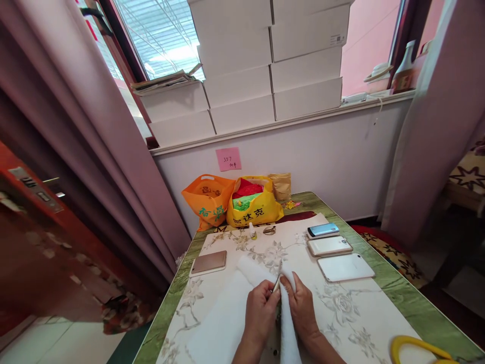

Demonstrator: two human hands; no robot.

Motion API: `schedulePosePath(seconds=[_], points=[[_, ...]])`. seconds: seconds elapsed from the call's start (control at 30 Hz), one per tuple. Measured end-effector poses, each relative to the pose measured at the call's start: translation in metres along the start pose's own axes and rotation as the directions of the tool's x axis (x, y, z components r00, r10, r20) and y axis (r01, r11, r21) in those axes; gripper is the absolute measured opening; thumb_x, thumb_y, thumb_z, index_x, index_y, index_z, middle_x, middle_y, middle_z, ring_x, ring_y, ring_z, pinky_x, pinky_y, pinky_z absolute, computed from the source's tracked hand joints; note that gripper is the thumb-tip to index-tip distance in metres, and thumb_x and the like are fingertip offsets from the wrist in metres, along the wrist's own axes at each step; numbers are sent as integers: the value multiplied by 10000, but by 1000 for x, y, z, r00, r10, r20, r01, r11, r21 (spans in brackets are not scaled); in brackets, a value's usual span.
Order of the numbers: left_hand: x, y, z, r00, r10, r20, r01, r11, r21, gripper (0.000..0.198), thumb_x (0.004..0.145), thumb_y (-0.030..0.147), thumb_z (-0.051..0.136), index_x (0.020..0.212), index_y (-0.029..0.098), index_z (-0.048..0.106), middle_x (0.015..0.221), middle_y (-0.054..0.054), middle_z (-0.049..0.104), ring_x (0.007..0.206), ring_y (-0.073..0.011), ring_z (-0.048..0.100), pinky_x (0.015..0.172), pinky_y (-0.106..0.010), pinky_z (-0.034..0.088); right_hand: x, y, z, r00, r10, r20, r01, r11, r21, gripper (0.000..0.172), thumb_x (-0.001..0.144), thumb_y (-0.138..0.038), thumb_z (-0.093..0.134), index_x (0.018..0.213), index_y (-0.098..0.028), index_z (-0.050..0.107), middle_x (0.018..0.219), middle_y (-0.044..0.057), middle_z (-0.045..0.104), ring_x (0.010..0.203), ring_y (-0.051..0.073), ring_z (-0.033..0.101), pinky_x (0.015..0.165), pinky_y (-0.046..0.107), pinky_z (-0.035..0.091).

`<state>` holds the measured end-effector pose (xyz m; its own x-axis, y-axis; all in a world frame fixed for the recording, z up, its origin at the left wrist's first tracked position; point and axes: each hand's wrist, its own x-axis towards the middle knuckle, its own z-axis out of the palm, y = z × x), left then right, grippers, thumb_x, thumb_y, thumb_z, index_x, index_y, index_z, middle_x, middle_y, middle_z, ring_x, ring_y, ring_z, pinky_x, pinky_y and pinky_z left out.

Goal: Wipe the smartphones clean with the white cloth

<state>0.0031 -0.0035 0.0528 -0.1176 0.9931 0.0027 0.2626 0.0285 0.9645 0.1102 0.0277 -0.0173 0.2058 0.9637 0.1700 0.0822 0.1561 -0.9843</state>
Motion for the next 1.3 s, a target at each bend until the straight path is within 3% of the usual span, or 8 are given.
schedulePosePath(seconds=[0.27,0.6,0.77,0.87,1.07,1.17,1.23,1.3], points=[[7,-10,12,990,-100,-101,60,939,-337,373,667,510,730,713,152,631,586,-11,595,507,-108,494,508,-223,400,-3,-9,3,977,193,87,-210,937,280,533,804,-667,547,925,-160,659,783,56,694,735,221,628,688,307,516],[50,-10,10,847,-134,-514,-120,894,-432,349,725,508,648,815,183,558,647,10,633,549,-129,574,520,-236,459,-17,-16,10,973,16,229,-79,960,270,528,829,-617,572,1057,-156,695,977,111,721,927,277,644,914,392,490],[32,-10,7,937,-95,-336,-84,873,-481,383,701,492,700,871,175,569,744,-32,677,621,-151,618,550,-249,494,-11,-17,5,960,154,232,-232,904,359,583,819,-657,546,997,-123,696,872,101,721,835,263,657,777,353,532],[16,-11,-9,983,-92,-157,21,915,-402,458,641,455,769,944,152,605,639,-6,633,466,-114,516,404,-212,396,-6,-12,2,952,240,190,-296,877,378,561,794,-657,573,926,-124,685,788,81,711,734,232,648,682,317,530],[-11,-20,-58,968,-205,147,236,943,-237,490,607,524,771,841,107,664,640,-77,654,482,-151,565,423,-240,421,-3,-1,2,909,253,332,-377,838,394,533,736,-622,657,902,-115,666,713,51,686,611,196,608,585,303,506],[-10,-15,-79,974,-224,4,222,960,-174,541,691,617,663,957,145,664,753,-82,677,604,-181,617,473,-247,444,-6,-4,1,882,193,430,-358,868,343,503,741,-580,675,947,-121,685,780,60,703,663,200,622,607,298,507],[-7,-9,-84,989,-64,-135,65,998,4,557,648,536,737,1062,177,639,935,-102,695,791,-217,645,643,-303,515,-7,-6,0,874,141,465,-309,900,308,484,751,-559,676,981,-134,695,842,69,713,715,208,632,639,301,512],[-8,-3,-80,996,72,-44,-58,965,256,507,695,480,718,1116,209,638,1099,-119,674,955,-255,630,831,-390,511,-8,-7,-1,875,115,471,-283,910,304,469,761,-549,675,984,-137,697,849,72,713,723,211,629,656,311,513]])
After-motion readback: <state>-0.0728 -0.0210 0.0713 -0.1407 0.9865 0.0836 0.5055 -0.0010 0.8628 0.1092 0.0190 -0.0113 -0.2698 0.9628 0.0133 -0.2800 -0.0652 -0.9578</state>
